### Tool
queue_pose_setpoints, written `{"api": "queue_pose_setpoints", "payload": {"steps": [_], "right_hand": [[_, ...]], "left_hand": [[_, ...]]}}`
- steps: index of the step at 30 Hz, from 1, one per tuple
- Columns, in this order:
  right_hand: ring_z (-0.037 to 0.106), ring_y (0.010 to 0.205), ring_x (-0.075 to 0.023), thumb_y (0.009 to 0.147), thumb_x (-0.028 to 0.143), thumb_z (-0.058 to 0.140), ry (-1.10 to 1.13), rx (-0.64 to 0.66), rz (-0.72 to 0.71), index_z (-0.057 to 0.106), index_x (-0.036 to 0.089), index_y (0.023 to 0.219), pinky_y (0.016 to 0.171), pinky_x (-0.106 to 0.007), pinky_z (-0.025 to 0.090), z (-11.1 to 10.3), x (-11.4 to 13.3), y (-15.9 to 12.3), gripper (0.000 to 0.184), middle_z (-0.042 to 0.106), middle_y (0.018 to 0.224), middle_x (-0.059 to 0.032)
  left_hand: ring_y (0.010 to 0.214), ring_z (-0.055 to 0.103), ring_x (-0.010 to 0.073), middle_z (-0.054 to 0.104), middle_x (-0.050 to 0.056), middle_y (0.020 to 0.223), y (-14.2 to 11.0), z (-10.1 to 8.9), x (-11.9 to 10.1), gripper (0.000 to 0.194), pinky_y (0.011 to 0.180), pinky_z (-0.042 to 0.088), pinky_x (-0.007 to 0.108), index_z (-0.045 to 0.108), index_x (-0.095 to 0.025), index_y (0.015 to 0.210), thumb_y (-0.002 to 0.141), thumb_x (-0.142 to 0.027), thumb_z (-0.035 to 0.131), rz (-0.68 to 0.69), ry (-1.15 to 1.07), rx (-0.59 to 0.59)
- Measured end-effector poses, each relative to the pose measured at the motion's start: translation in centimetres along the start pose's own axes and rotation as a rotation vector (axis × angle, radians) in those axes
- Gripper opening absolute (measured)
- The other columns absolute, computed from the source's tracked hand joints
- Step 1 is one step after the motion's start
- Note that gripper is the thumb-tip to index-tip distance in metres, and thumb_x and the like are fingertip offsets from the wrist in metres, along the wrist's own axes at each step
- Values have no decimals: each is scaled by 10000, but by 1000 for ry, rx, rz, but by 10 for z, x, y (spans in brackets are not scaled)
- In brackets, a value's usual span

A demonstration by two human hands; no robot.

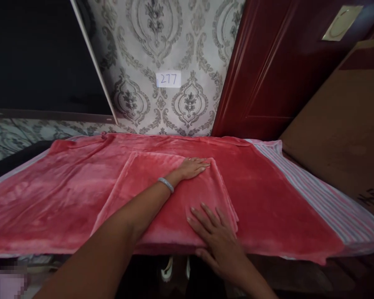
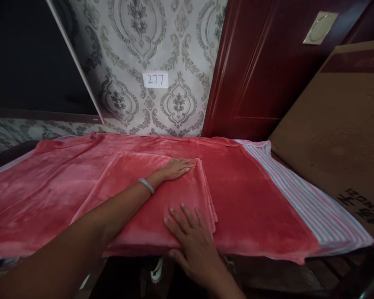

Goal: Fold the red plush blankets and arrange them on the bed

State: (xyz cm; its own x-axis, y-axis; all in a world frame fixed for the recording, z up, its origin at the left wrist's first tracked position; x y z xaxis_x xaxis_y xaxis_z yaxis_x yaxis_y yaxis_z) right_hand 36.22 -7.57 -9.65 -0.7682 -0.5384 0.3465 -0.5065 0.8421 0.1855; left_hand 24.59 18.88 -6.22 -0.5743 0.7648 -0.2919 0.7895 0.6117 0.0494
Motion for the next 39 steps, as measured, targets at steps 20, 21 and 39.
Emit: {"api": "queue_pose_setpoints", "payload": {"steps": [20,21,39], "right_hand": [[284,1524,-236,1057,441,458,63,97,-194,462,264,1537,1266,-503,211,-32,30,163,511,388,1617,-67],[269,1529,-241,1055,458,466,49,126,-184,451,270,1543,1268,-509,194,-25,31,174,523,364,1630,-67],[113,1565,-271,1007,503,584,242,435,-310,311,405,1589,1269,-571,110,-15,88,87,650,199,1683,5]], "left_hand": [[1512,344,156,412,-34,1624,-120,-87,73,533,1272,193,362,482,-293,1520,1057,-417,249,-128,-253,57],[1529,312,166,385,-33,1639,-124,-79,75,529,1280,156,391,478,-306,1522,1057,-412,248,-151,-220,53],[1567,212,214,267,-28,1694,-126,-39,82,534,1278,10,498,446,-366,1533,1056,-491,240,-150,-96,-39]]}}
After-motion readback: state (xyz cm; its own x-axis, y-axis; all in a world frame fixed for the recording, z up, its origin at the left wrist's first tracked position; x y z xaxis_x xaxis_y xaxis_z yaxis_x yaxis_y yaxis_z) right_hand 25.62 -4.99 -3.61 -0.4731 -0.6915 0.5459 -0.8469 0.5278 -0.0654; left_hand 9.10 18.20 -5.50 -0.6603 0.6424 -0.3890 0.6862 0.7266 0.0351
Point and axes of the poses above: each hand's wrist, its own y-axis towards the middle knuckle, its own z-axis out of the palm, x = y × z, the point moved 1 cm from there along y, towards the middle knuckle
